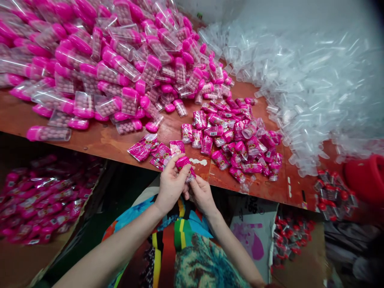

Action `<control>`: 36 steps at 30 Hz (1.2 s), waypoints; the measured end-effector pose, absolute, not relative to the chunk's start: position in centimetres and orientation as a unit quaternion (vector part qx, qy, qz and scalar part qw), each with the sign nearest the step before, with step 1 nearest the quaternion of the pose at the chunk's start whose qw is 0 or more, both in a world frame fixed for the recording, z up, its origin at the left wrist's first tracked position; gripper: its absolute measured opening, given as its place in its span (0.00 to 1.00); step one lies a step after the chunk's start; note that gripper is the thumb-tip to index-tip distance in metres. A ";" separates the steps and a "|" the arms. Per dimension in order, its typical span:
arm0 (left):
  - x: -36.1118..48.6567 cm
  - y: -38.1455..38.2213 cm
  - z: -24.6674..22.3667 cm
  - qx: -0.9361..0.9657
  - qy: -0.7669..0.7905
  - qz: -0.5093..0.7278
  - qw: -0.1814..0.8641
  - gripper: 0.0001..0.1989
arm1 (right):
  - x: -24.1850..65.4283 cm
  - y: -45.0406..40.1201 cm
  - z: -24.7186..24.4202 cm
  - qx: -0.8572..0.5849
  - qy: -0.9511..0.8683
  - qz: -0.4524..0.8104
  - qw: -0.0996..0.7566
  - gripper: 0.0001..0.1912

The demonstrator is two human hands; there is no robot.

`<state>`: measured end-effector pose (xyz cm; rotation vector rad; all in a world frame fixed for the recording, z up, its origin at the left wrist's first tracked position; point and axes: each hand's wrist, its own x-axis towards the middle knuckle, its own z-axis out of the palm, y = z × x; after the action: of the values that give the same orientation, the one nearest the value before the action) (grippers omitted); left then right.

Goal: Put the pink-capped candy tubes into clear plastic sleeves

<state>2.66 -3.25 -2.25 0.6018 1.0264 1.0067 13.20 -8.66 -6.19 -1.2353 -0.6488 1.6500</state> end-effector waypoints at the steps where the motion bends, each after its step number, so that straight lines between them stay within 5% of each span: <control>1: 2.6 -3.2 -2.3 0.269 0.466 0.455 0.710 0.25 | 13.2 -8.7 -6.1 -0.504 -0.264 0.677 0.466 0.17; 10: 2.0 -3.8 -0.7 0.320 0.478 0.433 0.694 0.26 | 16.2 -5.3 -1.6 -0.518 -0.292 0.671 0.444 0.14; 15: -0.5 -2.4 -0.8 0.326 0.538 0.487 0.606 0.16 | 18.9 -0.6 2.7 -0.533 -0.319 0.528 0.579 0.27; 19: -1.7 -1.1 -2.4 0.303 0.546 0.486 0.611 0.19 | 15.7 0.8 1.0 -0.609 -0.543 0.425 0.391 0.25; 22: -1.7 -0.8 -3.3 0.298 0.542 0.473 0.627 0.21 | 12.6 0.7 -1.5 -0.662 -0.701 0.201 0.175 0.23; 25: -1.6 -0.7 -3.6 0.298 0.536 0.469 0.635 0.21 | 11.6 0.2 -3.2 -0.667 -0.740 0.062 0.063 0.21; 36: -1.4 -0.7 -2.1 0.334 0.529 0.442 0.643 0.20 | 12.7 -1.2 -4.4 -0.651 -0.743 -0.006 0.157 0.17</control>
<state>-1.39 -0.71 -2.07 0.7607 1.2047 1.0078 12.66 -1.19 -4.41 -1.8627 -2.1251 -0.0181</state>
